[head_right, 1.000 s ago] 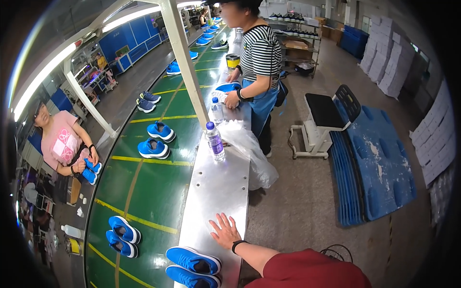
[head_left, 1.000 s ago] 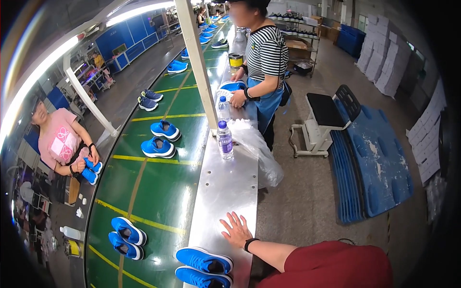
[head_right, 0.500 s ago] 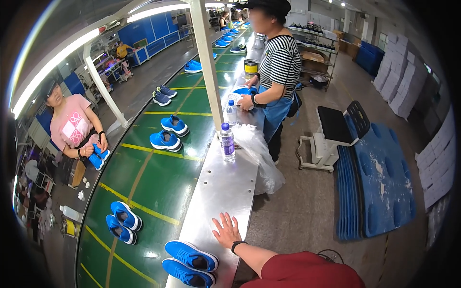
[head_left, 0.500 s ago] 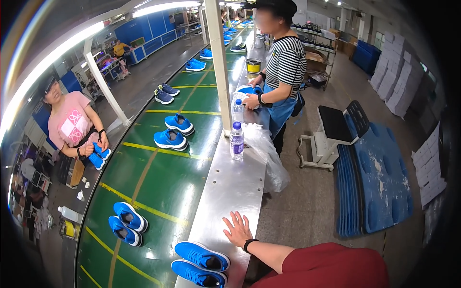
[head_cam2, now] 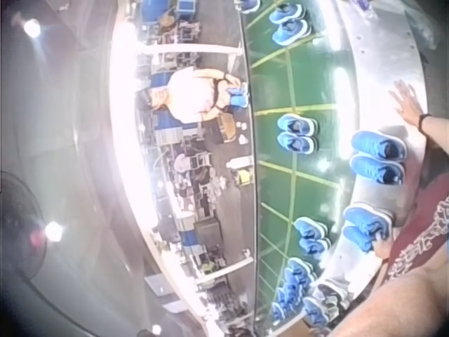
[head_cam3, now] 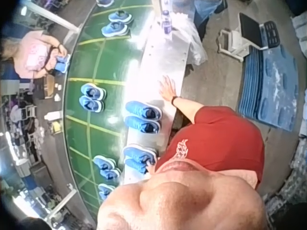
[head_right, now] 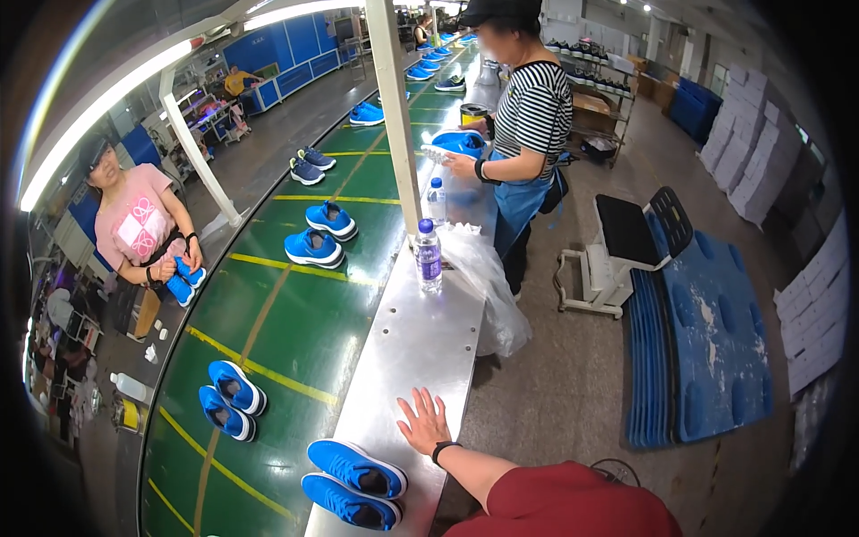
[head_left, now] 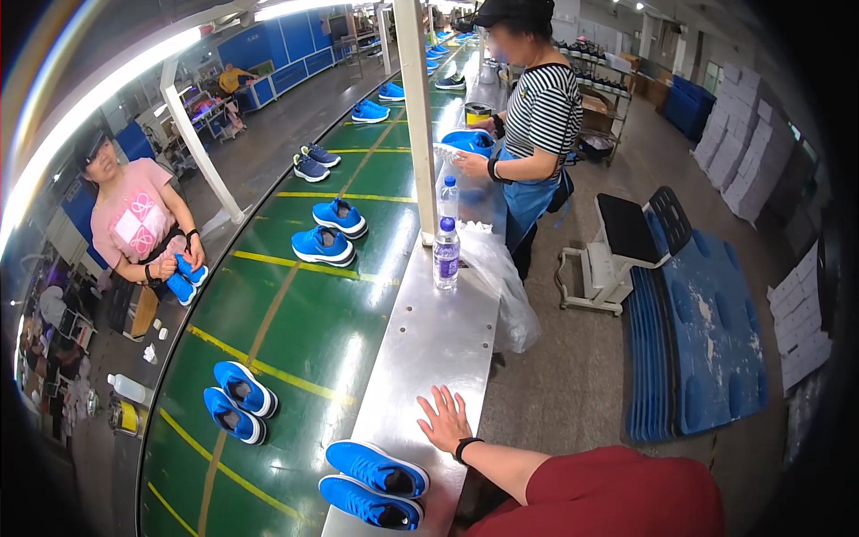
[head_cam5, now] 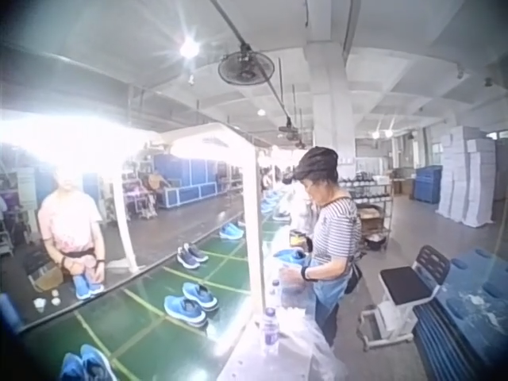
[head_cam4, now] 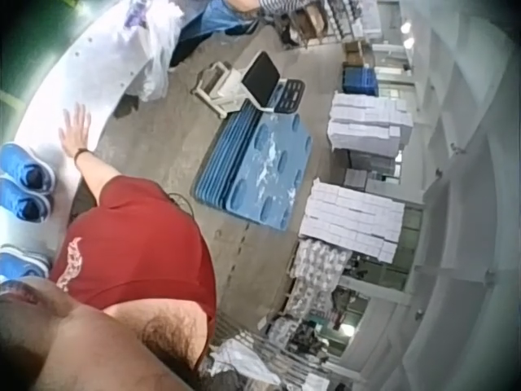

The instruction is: The recorder is organizing blue sneakers on a conveyor belt, adjusting laces and positioning them for inspection or the next stage of assembly.

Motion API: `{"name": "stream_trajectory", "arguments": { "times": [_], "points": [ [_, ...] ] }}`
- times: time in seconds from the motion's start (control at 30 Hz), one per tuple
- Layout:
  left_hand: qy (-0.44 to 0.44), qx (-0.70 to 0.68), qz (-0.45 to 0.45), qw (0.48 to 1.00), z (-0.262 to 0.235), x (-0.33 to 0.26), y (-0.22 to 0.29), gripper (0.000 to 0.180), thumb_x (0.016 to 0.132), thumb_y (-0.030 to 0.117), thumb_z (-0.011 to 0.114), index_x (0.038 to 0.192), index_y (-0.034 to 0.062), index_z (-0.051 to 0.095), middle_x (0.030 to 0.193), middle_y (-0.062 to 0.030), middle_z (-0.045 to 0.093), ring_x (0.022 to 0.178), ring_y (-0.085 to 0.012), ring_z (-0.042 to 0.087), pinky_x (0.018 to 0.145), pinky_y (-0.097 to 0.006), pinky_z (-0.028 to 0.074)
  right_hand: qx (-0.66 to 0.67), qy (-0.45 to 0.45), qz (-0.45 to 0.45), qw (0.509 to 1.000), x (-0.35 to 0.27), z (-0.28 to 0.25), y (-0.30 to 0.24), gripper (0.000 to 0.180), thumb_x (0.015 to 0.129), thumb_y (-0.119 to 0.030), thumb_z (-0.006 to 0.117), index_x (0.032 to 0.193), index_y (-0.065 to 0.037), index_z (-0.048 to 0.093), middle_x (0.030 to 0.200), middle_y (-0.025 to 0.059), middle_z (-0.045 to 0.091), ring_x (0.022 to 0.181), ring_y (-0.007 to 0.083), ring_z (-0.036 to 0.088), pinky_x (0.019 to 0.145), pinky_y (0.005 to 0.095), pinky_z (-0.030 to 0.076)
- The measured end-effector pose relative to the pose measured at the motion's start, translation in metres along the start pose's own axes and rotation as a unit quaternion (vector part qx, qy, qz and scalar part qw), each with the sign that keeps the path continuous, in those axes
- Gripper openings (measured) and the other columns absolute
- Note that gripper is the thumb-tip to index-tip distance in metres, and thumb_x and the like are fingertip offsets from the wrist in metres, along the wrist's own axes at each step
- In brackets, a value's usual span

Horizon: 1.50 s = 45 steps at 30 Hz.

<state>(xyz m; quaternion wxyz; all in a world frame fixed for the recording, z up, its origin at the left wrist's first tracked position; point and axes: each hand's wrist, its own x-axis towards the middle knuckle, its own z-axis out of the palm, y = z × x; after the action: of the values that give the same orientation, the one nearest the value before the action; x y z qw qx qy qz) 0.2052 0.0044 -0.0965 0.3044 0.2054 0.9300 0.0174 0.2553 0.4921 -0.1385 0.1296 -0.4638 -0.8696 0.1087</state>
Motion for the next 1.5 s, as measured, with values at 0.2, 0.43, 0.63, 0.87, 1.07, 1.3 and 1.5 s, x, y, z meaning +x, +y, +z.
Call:
{"name": "stream_trajectory", "arguments": {
  "times": [0.2, 0.43, 0.63, 0.87, 1.07, 1.3, 1.5],
  "points": [
    [-0.001, 0.002, 0.012, 1.000, 0.002, 0.005, -0.010, 0.068, 0.080, 0.052, 0.065, 0.130, 0.0070, 0.051, 0.125, -0.0266, 0.054, 0.117, -0.0435, 0.050, 0.095, -0.046, 0.041, 0.011, 0.003, -0.006, 1.000, 0.001, -0.001, -0.001, 0.051, 0.093, -0.041, 0.048, 0.138, -0.018, 0.042, 0.145, 0.0185, 0.031, 0.139, 0.0346, 0.022, 0.111, 0.0535, 0.013],
    [0.044, -0.010, 0.020, 0.999, 0.001, 0.010, 0.001, 0.067, 0.077, 0.054, 0.067, 0.125, 0.0094, 0.054, 0.117, -0.0264, 0.055, 0.109, -0.0437, 0.051, 0.090, -0.047, 0.042, 0.000, -0.004, -0.003, 1.000, 0.001, 0.002, -0.002, 0.050, 0.093, -0.041, 0.048, 0.138, -0.019, 0.042, 0.146, 0.0172, 0.031, 0.139, 0.0333, 0.022, 0.110, 0.0533, 0.015],
    [0.088, -0.021, 0.019, 0.996, 0.001, 0.011, 0.014, 0.066, 0.074, 0.056, 0.069, 0.121, 0.0114, 0.057, 0.110, -0.0262, 0.056, 0.102, -0.0439, 0.053, 0.085, -0.047, 0.043, -0.002, -0.003, 0.000, 1.000, 0.000, 0.001, -0.002, 0.050, 0.093, -0.041, 0.049, 0.137, -0.019, 0.043, 0.145, 0.0160, 0.032, 0.139, 0.0325, 0.022, 0.110, 0.0533, 0.015],
    [0.150, -0.035, 0.014, 0.988, 0.000, 0.023, 0.032, 0.064, 0.070, 0.058, 0.071, 0.116, 0.0137, 0.059, 0.103, -0.0259, 0.056, 0.094, -0.0442, 0.055, 0.080, -0.048, 0.044, 0.009, -0.002, 0.000, 1.000, 0.000, 0.001, -0.002, 0.049, 0.092, -0.041, 0.050, 0.136, -0.020, 0.044, 0.145, 0.0157, 0.032, 0.139, 0.0319, 0.022, 0.110, 0.0528, 0.015],
    [0.221, -0.058, -0.067, 0.971, 0.013, 0.002, 0.038, 0.063, 0.067, 0.060, 0.072, 0.111, 0.0157, 0.062, 0.096, -0.0257, 0.057, 0.088, -0.0444, 0.056, 0.076, -0.049, 0.045, -0.024, 0.009, -0.005, 1.000, -0.002, 0.020, 0.003, 0.052, 0.089, -0.039, 0.055, 0.135, -0.018, 0.046, 0.145, 0.0163, 0.033, 0.138, 0.0338, 0.024, 0.110, 0.0556, 0.017],
    [0.068, -0.178, -0.278, 0.942, -0.074, -0.019, 0.105, 0.060, 0.064, 0.056, 0.075, 0.108, 0.0167, 0.063, 0.097, -0.0264, 0.057, 0.088, -0.0455, 0.056, 0.078, -0.050, 0.046, 0.006, -0.003, -0.009, 1.000, 0.000, 0.000, -0.003, 0.052, 0.089, -0.036, 0.056, 0.135, -0.015, 0.045, 0.146, 0.0175, 0.029, 0.139, 0.0348, 0.019, 0.111, 0.0540, 0.013],
    [0.112, -0.137, -0.256, 0.950, -0.078, -0.023, 0.111, 0.055, 0.065, 0.054, 0.076, 0.103, 0.0171, 0.064, 0.089, -0.0228, 0.059, 0.079, -0.0430, 0.059, 0.067, -0.049, 0.048, 0.004, -0.018, -0.003, 1.000, 0.000, -0.004, -0.004, 0.052, 0.090, -0.037, 0.054, 0.136, -0.015, 0.044, 0.147, 0.0180, 0.027, 0.140, 0.0347, 0.018, 0.111, 0.0535, 0.012]
  ]
}}
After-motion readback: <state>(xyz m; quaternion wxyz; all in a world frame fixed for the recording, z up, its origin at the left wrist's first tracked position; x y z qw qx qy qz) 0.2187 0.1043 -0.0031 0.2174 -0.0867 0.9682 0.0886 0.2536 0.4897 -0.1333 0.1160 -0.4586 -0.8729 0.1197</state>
